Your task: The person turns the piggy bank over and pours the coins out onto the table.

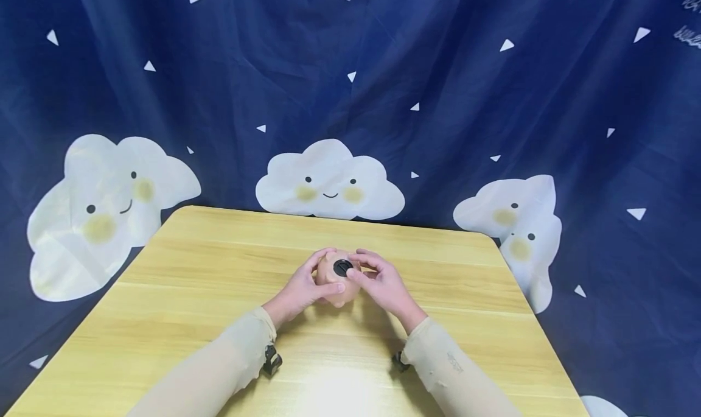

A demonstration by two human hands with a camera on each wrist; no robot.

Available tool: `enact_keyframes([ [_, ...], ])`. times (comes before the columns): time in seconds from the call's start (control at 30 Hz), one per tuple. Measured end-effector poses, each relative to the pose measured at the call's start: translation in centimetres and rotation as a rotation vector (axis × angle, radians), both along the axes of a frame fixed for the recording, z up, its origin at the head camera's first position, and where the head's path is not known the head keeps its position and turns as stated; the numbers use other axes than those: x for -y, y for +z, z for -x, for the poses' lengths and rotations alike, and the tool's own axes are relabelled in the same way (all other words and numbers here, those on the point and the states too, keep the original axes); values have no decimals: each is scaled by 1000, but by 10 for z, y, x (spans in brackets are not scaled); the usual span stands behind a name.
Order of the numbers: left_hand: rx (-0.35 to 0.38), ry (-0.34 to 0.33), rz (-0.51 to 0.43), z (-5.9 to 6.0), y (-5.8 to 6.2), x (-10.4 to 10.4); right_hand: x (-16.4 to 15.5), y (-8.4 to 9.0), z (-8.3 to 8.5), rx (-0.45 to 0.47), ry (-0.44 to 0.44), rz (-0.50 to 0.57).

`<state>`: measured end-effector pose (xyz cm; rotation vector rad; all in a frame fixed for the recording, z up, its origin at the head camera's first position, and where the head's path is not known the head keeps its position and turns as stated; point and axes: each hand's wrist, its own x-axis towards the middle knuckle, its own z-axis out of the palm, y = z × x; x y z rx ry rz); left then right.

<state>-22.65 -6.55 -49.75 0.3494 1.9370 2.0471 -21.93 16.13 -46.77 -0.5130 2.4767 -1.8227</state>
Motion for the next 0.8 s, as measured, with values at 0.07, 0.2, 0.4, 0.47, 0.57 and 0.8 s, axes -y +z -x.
enact_keyframes([
  [0.07,-5,1,6,0,-2,-1,3,0,1,-43,-25,-30],
  [0.2,-40,28,39,-1,-2,-2,8,2,1,-105,-48,-95],
  [0.4,-115,55,82,-3,1,-3,12,7,-1,-165,-85,-193],
  [0.47,-134,57,91,-3,1,-4,13,9,-2,-176,-96,-214],
  [0.57,-161,58,116,-4,1,-5,15,12,-3,-188,-113,-246],
  [0.8,-198,21,141,-7,0,-4,14,17,-3,-216,-91,-329],
])
